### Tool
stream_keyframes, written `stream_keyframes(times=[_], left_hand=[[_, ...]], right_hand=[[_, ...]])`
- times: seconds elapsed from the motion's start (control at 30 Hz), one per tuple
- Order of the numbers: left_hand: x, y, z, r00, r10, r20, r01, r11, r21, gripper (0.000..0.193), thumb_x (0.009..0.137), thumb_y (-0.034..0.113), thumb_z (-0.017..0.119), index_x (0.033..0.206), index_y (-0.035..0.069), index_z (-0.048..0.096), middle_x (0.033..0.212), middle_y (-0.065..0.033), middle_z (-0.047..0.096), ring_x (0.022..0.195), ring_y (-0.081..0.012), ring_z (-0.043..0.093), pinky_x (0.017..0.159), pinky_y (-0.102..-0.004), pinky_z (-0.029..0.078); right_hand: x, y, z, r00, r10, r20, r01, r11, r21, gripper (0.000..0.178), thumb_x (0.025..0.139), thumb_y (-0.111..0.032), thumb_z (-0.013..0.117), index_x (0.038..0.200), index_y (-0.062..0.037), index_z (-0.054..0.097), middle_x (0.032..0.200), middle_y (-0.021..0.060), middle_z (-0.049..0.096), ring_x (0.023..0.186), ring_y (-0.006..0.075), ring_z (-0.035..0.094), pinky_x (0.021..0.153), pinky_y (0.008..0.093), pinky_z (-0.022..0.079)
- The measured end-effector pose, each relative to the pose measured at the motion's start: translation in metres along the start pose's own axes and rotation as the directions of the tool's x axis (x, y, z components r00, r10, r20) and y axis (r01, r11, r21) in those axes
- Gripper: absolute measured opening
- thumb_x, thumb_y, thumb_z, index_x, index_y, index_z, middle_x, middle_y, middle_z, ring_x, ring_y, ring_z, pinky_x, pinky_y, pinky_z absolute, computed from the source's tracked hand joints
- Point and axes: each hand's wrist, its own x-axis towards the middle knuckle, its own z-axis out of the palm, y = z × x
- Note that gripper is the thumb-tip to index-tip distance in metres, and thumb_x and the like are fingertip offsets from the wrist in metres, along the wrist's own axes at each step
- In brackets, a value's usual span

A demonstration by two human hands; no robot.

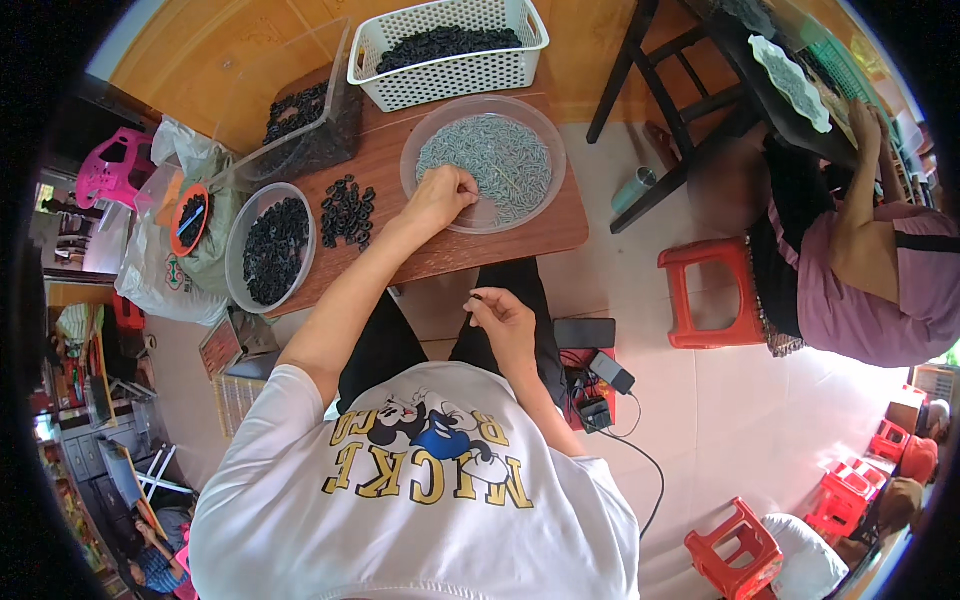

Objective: The person sits at a table and repeatedly picks up small black plastic components and light-blue fasteners, inserts the fasteners into the components, and places the assembled units into a white basket. The process is continuous and repetitive throughout the clip.

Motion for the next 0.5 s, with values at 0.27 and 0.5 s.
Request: stream_keyframes(times=[0.27, 0.5], left_hand=[[0.0, -0.007, -0.011, 0.996, -0.035, 0.086, 0.056, 0.965, -0.255, 0.007, 0.078, 0.003, 0.066, 0.082, -0.003, 0.066, 0.076, -0.0093, 0.067, 0.067, -0.0135, 0.063, 0.061, -0.0269, 0.049], [-0.016, -0.009, -0.034, 0.98, -0.103, 0.169, 0.19, 0.732, -0.654, 0.013, 0.08, 0.001, 0.065, 0.092, -0.005, 0.066, 0.078, -0.0105, 0.067, 0.064, -0.0119, 0.063, 0.056, -0.022, 0.05]], right_hand=[[0.009, -0.02, 0.006, 0.998, -0.06, 0.011, 0.06, 0.998, 0.011, 0.015, 0.085, -0.003, 0.061, 0.099, 0.0015, 0.064, 0.087, 0.0099, 0.067, 0.07, 0.0099, 0.06, 0.065, 0.0208, 0.046], [0.031, -0.036, 0.009, 0.993, -0.119, 0.016, 0.119, 0.993, -0.003, 0.016, 0.084, -0.004, 0.063, 0.099, 0.0022, 0.065, 0.087, 0.0044, 0.066, 0.072, 0.0082, 0.058, 0.068, 0.0205, 0.047]])
